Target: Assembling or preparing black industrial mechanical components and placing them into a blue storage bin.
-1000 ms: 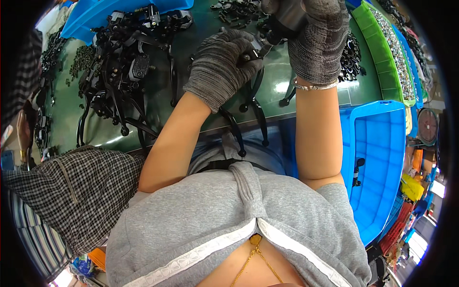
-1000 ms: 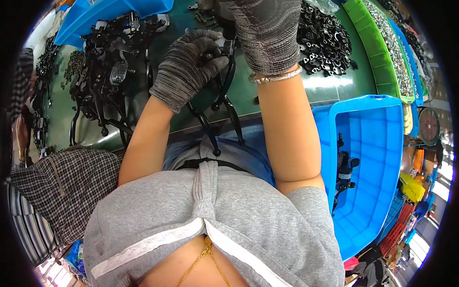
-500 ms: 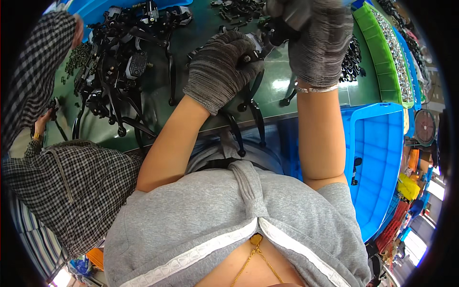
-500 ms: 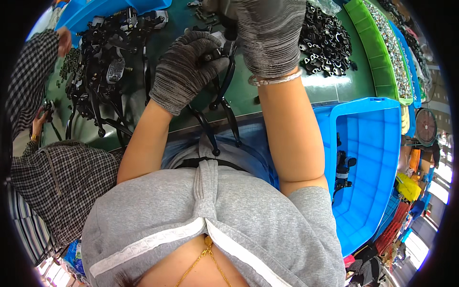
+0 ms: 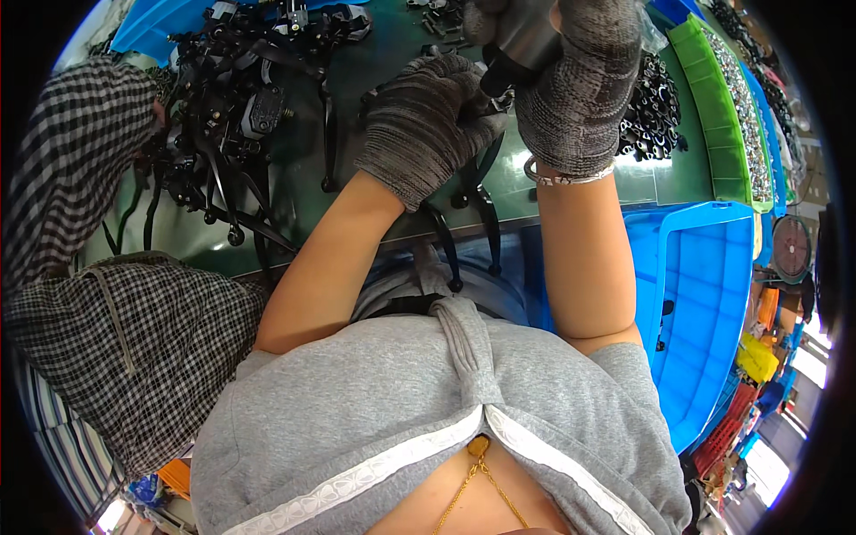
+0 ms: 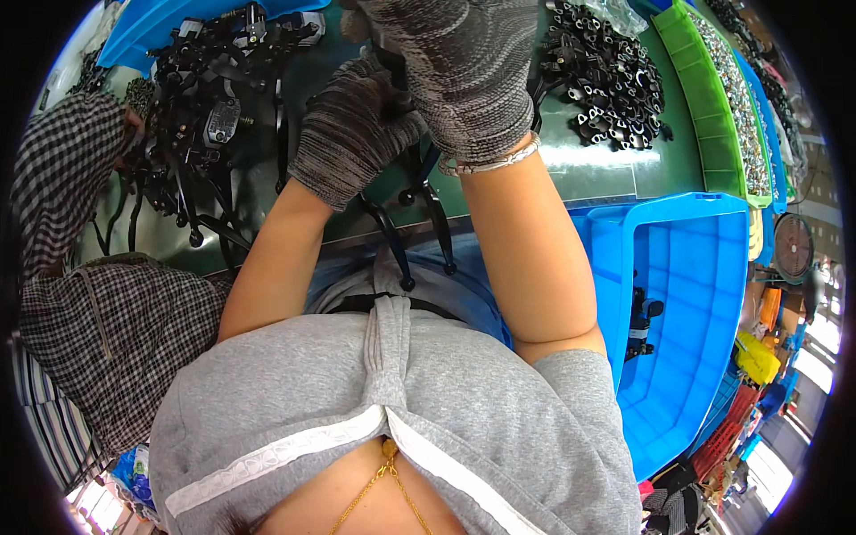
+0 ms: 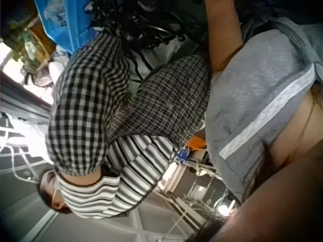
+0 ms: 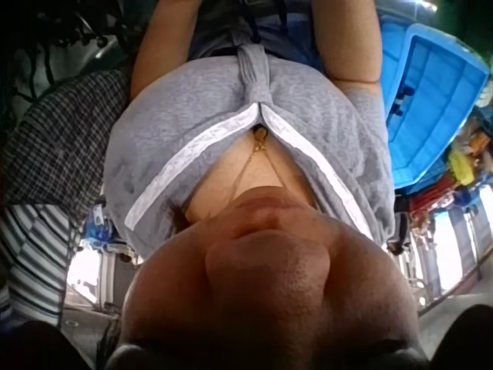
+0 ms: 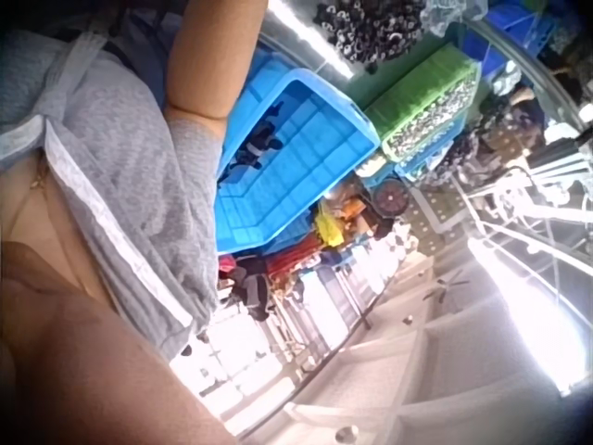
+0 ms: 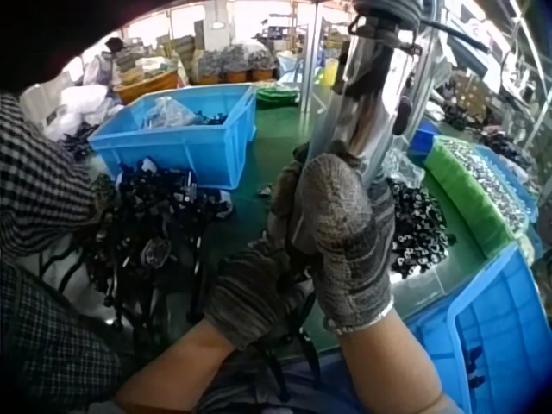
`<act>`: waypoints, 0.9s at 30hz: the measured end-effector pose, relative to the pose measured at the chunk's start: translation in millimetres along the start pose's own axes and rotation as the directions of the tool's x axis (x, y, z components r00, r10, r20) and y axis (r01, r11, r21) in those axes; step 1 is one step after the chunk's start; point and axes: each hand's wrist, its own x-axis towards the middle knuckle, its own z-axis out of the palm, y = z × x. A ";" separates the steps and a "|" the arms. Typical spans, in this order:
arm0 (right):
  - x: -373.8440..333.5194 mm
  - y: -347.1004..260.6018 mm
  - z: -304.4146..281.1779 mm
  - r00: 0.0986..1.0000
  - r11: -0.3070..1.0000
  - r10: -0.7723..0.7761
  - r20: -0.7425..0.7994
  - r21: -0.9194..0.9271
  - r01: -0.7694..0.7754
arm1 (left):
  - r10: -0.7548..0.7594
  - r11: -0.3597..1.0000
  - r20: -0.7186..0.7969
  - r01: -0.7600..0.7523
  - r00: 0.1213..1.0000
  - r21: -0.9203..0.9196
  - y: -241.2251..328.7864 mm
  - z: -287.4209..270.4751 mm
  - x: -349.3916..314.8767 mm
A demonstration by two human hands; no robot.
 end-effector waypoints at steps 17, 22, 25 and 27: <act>-35.2 -63.9 -1.5 0.713 0.488 -0.668 0.215 -0.597 0.637 | -0.310 0.890 0.171 0.349 0.935 -0.294 -20.8 -19.6 50.5; -50.2 -89.6 -46.1 0.778 0.483 -0.612 0.145 -0.711 0.512 | -0.186 0.920 -0.032 0.186 0.982 0.346 -14.7 -16.5 80.5; -56.8 -96.1 -46.3 0.787 0.477 -0.608 0.106 -0.744 0.469 | -0.041 0.980 0.265 -0.013 0.963 0.197 22.5 -8.4 111.0; -55.3 -93.4 -42.5 0.775 0.524 -0.610 0.167 -0.649 0.552 | 0.040 0.967 0.306 -0.115 0.951 0.229 44.8 14.1 121.7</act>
